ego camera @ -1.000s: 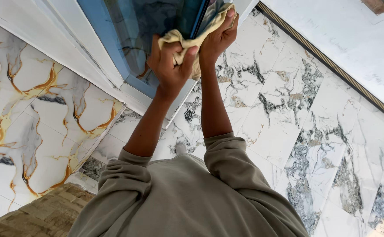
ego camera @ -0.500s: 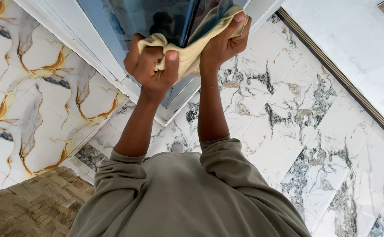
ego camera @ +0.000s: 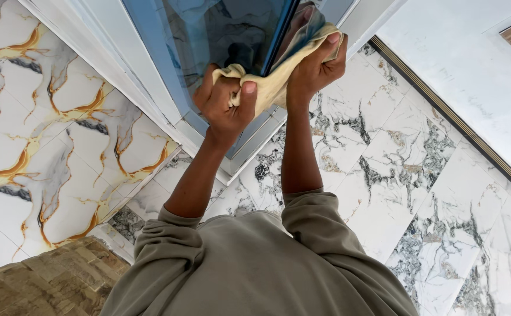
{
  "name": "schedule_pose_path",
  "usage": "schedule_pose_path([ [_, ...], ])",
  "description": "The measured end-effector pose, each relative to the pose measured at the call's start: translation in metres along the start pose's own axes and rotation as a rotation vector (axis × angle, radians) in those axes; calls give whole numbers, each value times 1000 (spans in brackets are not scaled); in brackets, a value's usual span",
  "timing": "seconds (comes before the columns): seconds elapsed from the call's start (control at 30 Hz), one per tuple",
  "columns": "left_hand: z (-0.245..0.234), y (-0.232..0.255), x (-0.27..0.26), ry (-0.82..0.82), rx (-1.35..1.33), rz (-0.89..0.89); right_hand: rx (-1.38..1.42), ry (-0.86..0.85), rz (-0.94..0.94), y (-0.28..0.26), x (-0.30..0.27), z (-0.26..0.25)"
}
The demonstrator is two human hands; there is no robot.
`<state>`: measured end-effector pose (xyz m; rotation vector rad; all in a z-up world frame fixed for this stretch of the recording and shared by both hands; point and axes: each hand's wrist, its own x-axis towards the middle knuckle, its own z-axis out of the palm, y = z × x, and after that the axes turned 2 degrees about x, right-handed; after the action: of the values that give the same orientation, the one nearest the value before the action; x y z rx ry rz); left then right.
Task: The person holds and folds a cloth, then wipes down the glass panels and frame of a window with it.
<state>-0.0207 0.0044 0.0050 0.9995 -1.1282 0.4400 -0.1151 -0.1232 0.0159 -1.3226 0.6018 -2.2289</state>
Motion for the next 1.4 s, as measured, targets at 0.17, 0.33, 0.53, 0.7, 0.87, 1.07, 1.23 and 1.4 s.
schedule_pose_path([
  [0.17,-14,-53,28,64,70,-88,-123,-90,-51,-41,-47,-6],
  [0.33,-15,-45,15,114,13,-223,-211,-133,-227,-11,-51,-18],
  [0.53,-19,-31,-28,-108,31,39,-65,-83,30,16,-33,-29],
  [0.7,-20,-86,-29,64,87,-207,-269,-239,-105,-17,-77,-28],
  [0.87,-19,-50,-61,44,141,-167,-230,-194,-8,24,-61,-43],
  [1.07,-14,-61,-85,10,112,-30,-191,-171,235,28,-66,-54],
  [1.23,-21,-97,-80,140,51,-347,-212,-345,-135,2,-95,-52],
  [1.4,-20,-51,-97,-70,93,-85,-213,-177,95,48,-71,-59],
])
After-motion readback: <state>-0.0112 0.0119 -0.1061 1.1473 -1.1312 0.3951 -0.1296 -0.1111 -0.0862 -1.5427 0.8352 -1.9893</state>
